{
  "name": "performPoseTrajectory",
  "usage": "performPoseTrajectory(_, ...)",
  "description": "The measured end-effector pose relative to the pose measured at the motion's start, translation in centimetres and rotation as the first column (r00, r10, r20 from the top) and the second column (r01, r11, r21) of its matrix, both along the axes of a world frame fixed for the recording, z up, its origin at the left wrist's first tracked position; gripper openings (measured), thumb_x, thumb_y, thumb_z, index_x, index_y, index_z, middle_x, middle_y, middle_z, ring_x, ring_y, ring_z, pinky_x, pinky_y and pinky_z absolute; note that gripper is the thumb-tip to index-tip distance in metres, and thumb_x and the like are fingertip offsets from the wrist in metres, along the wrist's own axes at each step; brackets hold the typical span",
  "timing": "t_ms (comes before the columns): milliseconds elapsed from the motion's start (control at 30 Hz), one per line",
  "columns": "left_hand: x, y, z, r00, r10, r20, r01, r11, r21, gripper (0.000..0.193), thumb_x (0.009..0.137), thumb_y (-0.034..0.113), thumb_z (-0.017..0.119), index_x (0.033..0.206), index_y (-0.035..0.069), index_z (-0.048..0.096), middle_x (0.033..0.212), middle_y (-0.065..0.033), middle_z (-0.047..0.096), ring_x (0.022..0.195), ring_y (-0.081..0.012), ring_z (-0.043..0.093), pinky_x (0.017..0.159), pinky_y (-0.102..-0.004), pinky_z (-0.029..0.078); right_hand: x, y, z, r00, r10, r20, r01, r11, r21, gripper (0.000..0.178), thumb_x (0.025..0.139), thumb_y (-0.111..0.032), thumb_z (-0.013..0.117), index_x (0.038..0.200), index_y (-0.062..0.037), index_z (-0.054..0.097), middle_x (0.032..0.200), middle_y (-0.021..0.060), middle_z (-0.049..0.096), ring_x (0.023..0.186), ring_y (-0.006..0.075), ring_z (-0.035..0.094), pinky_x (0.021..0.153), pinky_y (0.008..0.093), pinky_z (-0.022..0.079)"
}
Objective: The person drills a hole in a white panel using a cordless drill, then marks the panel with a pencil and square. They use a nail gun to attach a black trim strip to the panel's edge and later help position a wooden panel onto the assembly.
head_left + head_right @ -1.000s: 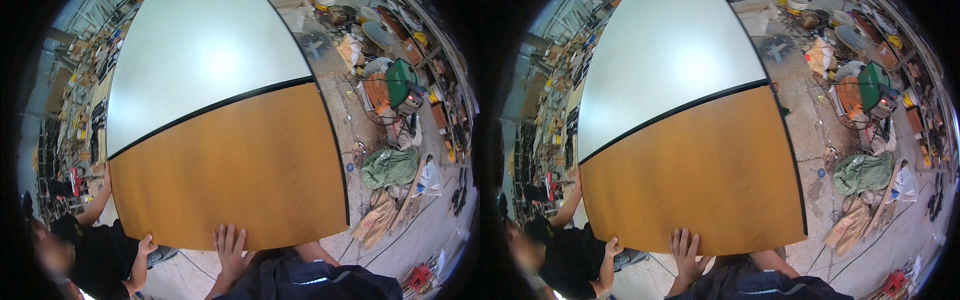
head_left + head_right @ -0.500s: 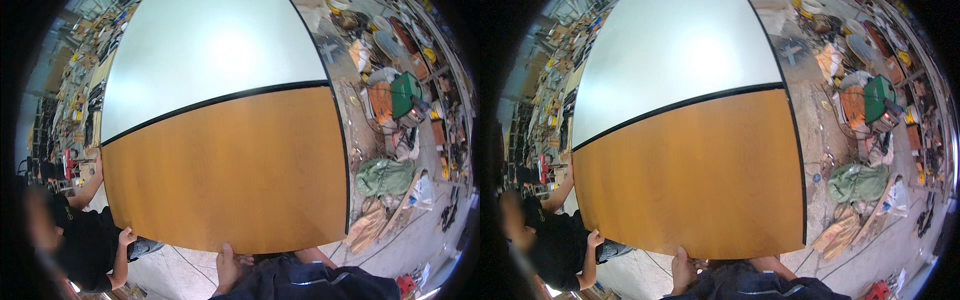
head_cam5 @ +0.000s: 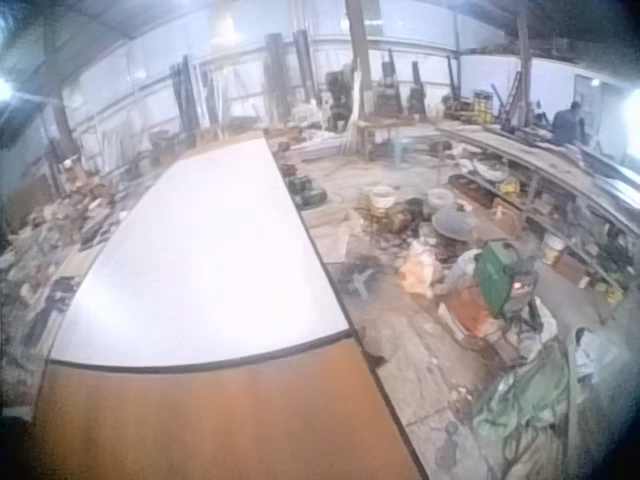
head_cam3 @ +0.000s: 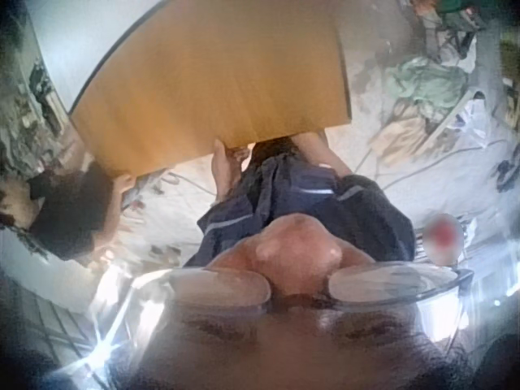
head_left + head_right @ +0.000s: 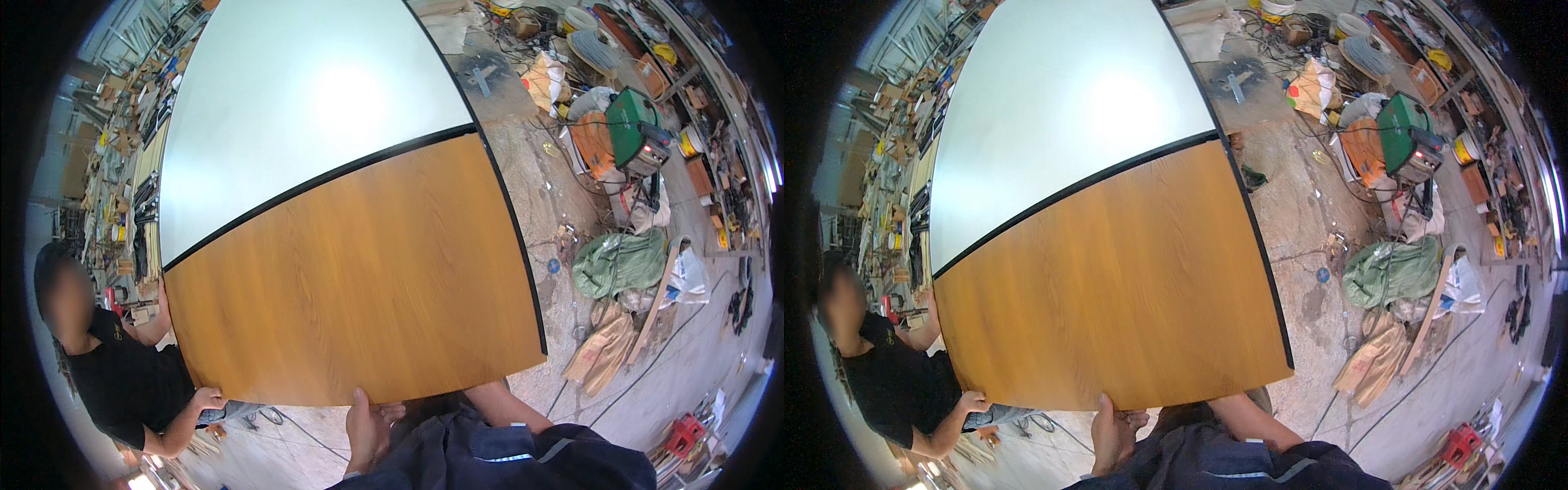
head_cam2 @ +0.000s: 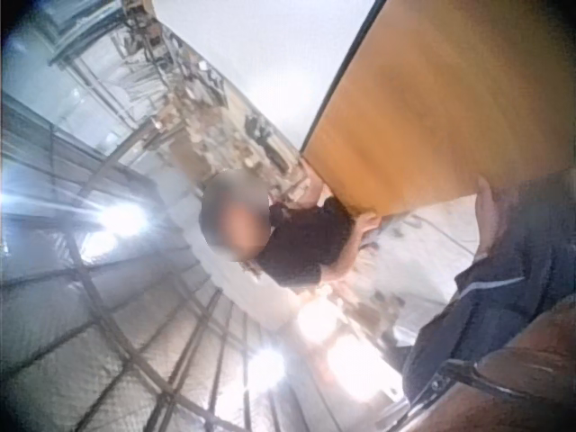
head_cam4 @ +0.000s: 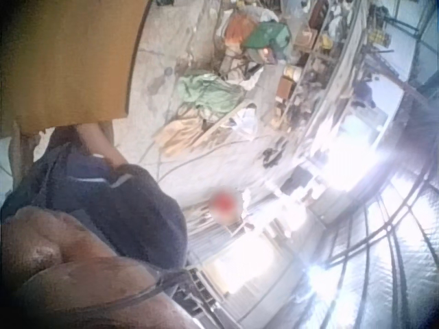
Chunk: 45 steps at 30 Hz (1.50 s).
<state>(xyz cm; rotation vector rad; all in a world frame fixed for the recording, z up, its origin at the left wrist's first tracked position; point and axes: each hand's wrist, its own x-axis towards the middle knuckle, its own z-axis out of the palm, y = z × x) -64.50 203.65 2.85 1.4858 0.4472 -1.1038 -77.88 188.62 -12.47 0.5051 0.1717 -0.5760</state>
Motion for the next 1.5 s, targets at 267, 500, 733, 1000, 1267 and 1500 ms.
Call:
performPoseTrajectory(267,-0.2,0.4,-0.9,0.998,-0.059,-0.018,0.056,0.990,-0.127,0.054,0.111,0.048,0.039,0.124,-0.001,0.060,0.099,-0.0148,0.070,0.086,-0.0239,0.068,0.077,-0.0355,0.057,-8.3,5.2,8.3,0.931,0.239,-0.276,-0.277,0.955,-0.107,0.059,0.101,-0.046,0.058,0.145,-0.0084,0.048,0.152,0.0167,0.051,0.142,0.0391,0.046,0.120,0.0548,0.034)
performPoseTrajectory(500,-1.9,-0.3,-1.9,0.992,0.119,0.033,-0.108,0.969,-0.224,0.048,0.111,0.047,0.041,0.130,0.006,0.058,0.115,-0.0119,0.068,0.102,-0.0260,0.066,0.088,-0.0423,0.055,-14.8,-0.4,12.7,0.713,0.236,-0.660,-0.646,0.587,-0.488,0.061,0.096,-0.016,0.066,0.146,0.0103,0.045,0.143,0.0289,0.057,0.139,0.0412,0.050,0.117,0.0500,0.039)
performPoseTrajectory(733,-4.5,-1.0,-4.5,0.911,0.411,0.024,-0.358,0.819,-0.449,0.050,0.109,0.050,0.044,0.135,0.009,0.057,0.131,-0.0094,0.063,0.121,-0.0267,0.059,0.102,-0.0467,0.050,-22.2,-9.7,12.2,0.710,0.153,-0.687,-0.699,0.272,-0.662,0.052,0.099,-0.017,0.065,0.143,0.0069,0.052,0.128,0.0277,0.066,0.124,0.0382,0.063,0.110,0.0477,0.046)
performPoseTrajectory(1000,-10.4,-9.3,-5.9,0.781,0.623,0.040,-0.507,0.670,-0.543,0.056,0.109,0.052,0.040,0.149,0.013,0.048,0.150,-0.0057,0.053,0.136,-0.0274,0.052,0.112,-0.0475,0.044,-27.1,-22.7,12.6,0.503,-0.093,-0.859,-0.847,0.143,-0.512,0.040,0.098,-0.007,0.058,0.131,0.0163,0.056,0.114,0.0190,0.074,0.107,0.0241,0.071,0.096,0.0365,0.055)
performPoseTrajectory(1267,-11.6,-13.3,-6.4,0.708,0.706,-0.036,-0.588,0.560,-0.583,0.066,0.106,0.058,0.044,0.153,0.012,0.043,0.155,-0.0083,0.048,0.139,-0.0316,0.048,0.113,-0.0499,0.043,-27.2,-29.9,8.8,0.468,-0.222,-0.855,-0.840,0.189,-0.509,0.040,0.099,-0.008,0.058,0.130,0.0169,0.055,0.109,0.0222,0.074,0.096,0.0266,0.074,0.085,0.0361,0.059)
performPoseTrajectory(1500,-12.5,-14.0,-6.5,0.725,0.688,-0.028,-0.541,0.544,-0.641,0.079,0.101,0.066,0.049,0.155,0.008,0.039,0.155,-0.0128,0.046,0.139,-0.0322,0.047,0.112,-0.0501,0.044,-22.0,-34.5,7.3,0.451,-0.141,-0.882,-0.875,0.128,-0.468,0.039,0.101,-0.010,0.056,0.130,0.0155,0.056,0.109,0.0230,0.074,0.094,0.0264,0.074,0.084,0.0355,0.059)
